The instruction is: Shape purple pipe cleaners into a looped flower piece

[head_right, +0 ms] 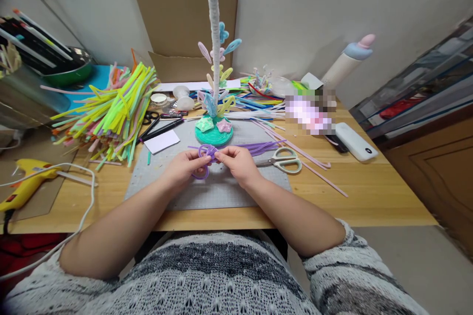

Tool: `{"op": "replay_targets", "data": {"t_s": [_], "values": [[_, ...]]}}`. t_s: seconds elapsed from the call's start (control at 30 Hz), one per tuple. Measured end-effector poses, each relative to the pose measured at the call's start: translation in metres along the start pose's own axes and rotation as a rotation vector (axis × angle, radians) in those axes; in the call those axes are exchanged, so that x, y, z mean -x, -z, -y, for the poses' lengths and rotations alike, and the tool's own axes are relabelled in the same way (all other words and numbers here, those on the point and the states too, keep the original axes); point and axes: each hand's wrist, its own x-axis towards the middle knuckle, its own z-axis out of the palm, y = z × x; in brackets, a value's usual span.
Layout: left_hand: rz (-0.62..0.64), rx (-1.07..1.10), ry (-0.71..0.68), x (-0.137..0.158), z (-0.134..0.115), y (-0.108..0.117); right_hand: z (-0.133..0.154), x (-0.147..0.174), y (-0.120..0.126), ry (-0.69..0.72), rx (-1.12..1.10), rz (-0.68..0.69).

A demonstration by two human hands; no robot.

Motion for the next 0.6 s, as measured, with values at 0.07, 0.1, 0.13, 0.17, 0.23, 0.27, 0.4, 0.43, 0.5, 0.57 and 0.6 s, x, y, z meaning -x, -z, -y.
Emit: {"op": "replay_targets", "data": {"t_s": [0.07,0.1,0.13,0.17,0.23,0.27,0.4,0.43,0.5,0.57,0.6], "values": [[-0.036,-0.043,-0.015,0.0010,-0.0001,-0.0004,-0.0005,0.0005,-0.0001,0.000,0.004,-0.001],[-0.041,-0.060,-0.017,0.0015,-0.0002,-0.0006,-0.0008,0.0007,0.0000,0.000,0.007,-0.004],[-0.040,-0.076,-0.016,0.0020,-0.0005,-0.0008,-0.0012,0.0007,0.0002,0.001,0.013,-0.006],[-0.038,-0.092,-0.013,0.0025,-0.0008,-0.0009,-0.0016,0.0007,0.0003,0.002,0.019,-0.009],[-0.042,-0.117,-0.007,0.0031,-0.0016,-0.0010,-0.0023,0.0002,0.0009,0.003,0.029,-0.008],[-0.049,-0.121,-0.005,0.0033,-0.0020,-0.0009,-0.0024,-0.0003,0.0013,-0.001,0.025,0.005],[-0.047,-0.088,0.005,0.0033,-0.0043,0.0005,-0.0013,-0.0028,0.0032,-0.046,-0.101,0.107],[-0.038,-0.082,0.009,0.0031,-0.0048,0.0011,-0.0005,-0.0032,0.0037,-0.060,-0.123,0.134],[-0.018,-0.081,0.020,0.0025,-0.0053,0.0026,0.0013,-0.0030,0.0043,-0.067,-0.097,0.163],[-0.009,-0.084,0.032,0.0018,-0.0052,0.0039,0.0031,-0.0020,0.0043,-0.052,-0.017,0.160],[-0.009,-0.085,0.035,0.0015,-0.0049,0.0044,0.0037,-0.0014,0.0042,-0.041,0.014,0.150]]}}
